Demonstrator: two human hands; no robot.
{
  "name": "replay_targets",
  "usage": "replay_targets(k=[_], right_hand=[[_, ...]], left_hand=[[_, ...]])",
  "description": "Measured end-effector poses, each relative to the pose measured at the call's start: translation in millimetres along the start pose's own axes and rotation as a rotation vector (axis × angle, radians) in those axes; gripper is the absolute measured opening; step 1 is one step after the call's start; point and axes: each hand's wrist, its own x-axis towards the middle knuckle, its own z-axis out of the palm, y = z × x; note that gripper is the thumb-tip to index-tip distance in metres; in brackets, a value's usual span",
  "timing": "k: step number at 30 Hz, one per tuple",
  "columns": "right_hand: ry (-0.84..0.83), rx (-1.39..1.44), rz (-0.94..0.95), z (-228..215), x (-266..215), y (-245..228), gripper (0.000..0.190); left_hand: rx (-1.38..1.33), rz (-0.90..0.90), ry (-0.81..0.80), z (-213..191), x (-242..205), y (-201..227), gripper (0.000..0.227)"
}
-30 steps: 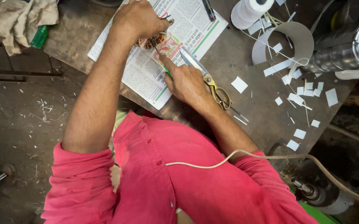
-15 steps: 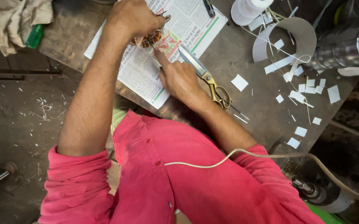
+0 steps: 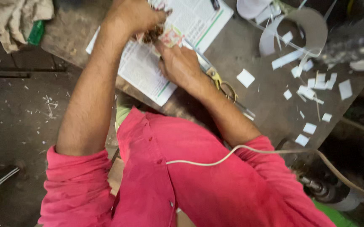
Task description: The person uses a green-handled tool to scrape and clean the copper windings of a motor stator. They repeatedly scrape the surface of the windings while holding the stator over a newspaper on a workbench.
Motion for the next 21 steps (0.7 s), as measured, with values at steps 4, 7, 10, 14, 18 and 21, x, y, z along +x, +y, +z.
replay_targets(k=[4, 7, 10, 14, 18, 21], right_hand=[[0.031, 0.004, -0.021, -23, -15, 2, 0.053], [0.041, 0.048, -0.020, -20, -30, 0, 0.051], [0.091, 0.066, -0.014, -14, -31, -2, 0.052], [0.093, 0.081, -0.004, -12, -25, -3, 0.053], [0.019, 0.145, 0.043, -12, -31, -3, 0.053], [0.034, 0.145, 0.058, -11, -31, -6, 0.054]], left_hand=[[0.111, 0.108, 0.148, -14, 6, 8, 0.058], [0.045, 0.134, 0.138, -8, 2, -3, 0.053], [0.042, 0.135, 0.135, -6, 3, -6, 0.051], [0.103, 0.140, 0.170, -7, 4, -4, 0.054], [0.029, 0.243, 0.164, -1, 3, -6, 0.046], [0.106, 0.222, 0.184, 0, 5, -7, 0.051]])
